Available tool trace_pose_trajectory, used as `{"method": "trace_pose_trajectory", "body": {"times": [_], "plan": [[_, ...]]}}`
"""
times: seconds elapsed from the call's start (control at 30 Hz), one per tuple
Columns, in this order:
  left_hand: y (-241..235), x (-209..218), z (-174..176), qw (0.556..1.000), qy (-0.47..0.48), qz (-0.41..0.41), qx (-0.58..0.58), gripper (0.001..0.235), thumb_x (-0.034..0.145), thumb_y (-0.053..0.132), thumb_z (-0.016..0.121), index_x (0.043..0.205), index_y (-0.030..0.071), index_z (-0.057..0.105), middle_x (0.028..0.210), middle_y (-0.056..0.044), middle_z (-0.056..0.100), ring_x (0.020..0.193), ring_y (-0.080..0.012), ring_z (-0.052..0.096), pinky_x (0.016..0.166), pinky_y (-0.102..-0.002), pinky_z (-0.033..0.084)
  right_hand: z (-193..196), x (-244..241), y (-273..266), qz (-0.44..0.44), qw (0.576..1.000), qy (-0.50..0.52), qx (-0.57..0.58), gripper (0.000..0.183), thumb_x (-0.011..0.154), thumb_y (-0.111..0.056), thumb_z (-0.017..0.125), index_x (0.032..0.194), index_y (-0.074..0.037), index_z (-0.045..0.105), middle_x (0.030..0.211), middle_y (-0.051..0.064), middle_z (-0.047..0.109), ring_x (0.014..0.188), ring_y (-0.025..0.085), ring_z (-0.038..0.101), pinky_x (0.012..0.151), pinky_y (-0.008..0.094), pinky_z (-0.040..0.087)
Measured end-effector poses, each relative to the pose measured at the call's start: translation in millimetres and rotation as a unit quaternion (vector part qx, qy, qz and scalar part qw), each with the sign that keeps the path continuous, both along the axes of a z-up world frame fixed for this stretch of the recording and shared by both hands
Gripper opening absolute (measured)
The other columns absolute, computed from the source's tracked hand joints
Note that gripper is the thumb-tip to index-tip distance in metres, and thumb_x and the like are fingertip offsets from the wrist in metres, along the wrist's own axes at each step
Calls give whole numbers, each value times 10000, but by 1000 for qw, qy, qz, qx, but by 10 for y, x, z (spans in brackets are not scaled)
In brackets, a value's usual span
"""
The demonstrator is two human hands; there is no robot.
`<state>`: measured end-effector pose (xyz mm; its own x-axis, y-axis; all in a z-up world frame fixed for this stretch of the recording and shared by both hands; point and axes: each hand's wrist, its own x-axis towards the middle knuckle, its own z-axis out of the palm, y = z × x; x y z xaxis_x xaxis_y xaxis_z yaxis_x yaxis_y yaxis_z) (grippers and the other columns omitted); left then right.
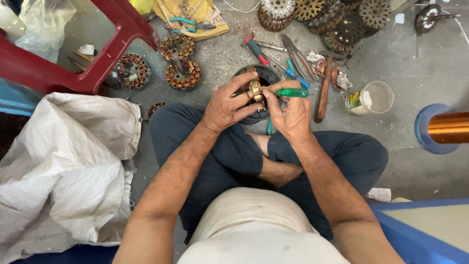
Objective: The person works on motor stators by hand, using a screwdriver to press insulation or wires into slots, cutting small pieces of white material with scissors, and fitting the cut pieces into the stator slots.
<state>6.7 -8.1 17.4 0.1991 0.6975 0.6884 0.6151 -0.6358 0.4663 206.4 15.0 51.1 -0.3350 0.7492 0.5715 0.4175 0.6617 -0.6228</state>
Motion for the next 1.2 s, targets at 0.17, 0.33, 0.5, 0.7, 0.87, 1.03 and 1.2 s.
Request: {"method": "trace_pose_trajectory", "body": {"times": [0.17, 0.33, 0.5, 0.7, 0.87, 1.03, 1.2], "plan": [[-40, 21, 6, 1000, 9, 12, -14, 363, 834, 318, 887, 1053, 98, 700, 1431, -52, 599, 1122, -219, 712, 737, -357, 558, -6, 32, -5, -1, 994, 67, -90, 235, 1013, -27, 752, 1130, -9, 550, 990, 113, 750, 850, 172, 731, 731, 303, 596], [-19, 52, -50, 998, -35, 13, -41, 335, 848, 294, 866, 989, 61, 672, 1416, -78, 631, 1068, -241, 723, 804, -368, 567, -285, 574, 315, -56, 962, 146, -223, 385, 978, 8, 695, 1294, 30, 477, 937, 138, 716, 800, 165, 745, 689, 303, 630], [89, 101, -149, 983, -175, 33, -49, 174, 1025, 135, 688, 1150, 29, 630, 1359, -119, 653, 1185, -297, 694, 1009, -356, 569, -1125, 1358, 787, -125, 899, -80, -413, 478, 848, 88, 693, 1290, 75, 512, 754, 180, 711, 598, 240, 734, 487, 361, 596], [235, 95, -337, 937, -324, 50, -121, 122, 1095, 96, 588, 1190, 20, 596, 1298, -114, 668, 1092, -173, 690, 941, -300, 585, -1783, 1820, 1057, -166, 853, -50, -492, 340, 905, -77, 766, 1195, 45, 637, 791, 190, 715, 582, 252, 718, 456, 392, 564], [307, 75, -410, 911, -370, 100, -154, 149, 1098, 120, 562, 1202, 21, 603, 1195, -86, 706, 959, -146, 722, 837, -275, 586, -1487, 2776, 1361, -370, 893, -213, -144, 170, 863, -124, 834, 1010, -51, 794, 912, 157, 760, 814, 318, 735, 757, 419, 564], [380, 78, -419, 904, -379, 109, -167, 164, 1112, 175, 548, 1182, 30, 574, 1187, -79, 724, 947, -142, 739, 804, -270, 587, -1622, 3442, 1881, -341, 793, -414, -289, 281, 823, -202, 828, 1081, -91, 822, 1031, 208, 751, 901, 364, 731, 823, 440, 575], [385, 70, -445, 900, -382, 124, -170, 196, 1105, 214, 562, 1181, 34, 572, 1175, -83, 724, 937, -145, 746, 807, -280, 605, -2017, 3323, 2122, -301, 723, -509, -357, 312, 800, -197, 838, 1080, -63, 808, 1042, 225, 749, 921, 364, 728, 814, 439, 576]]}}
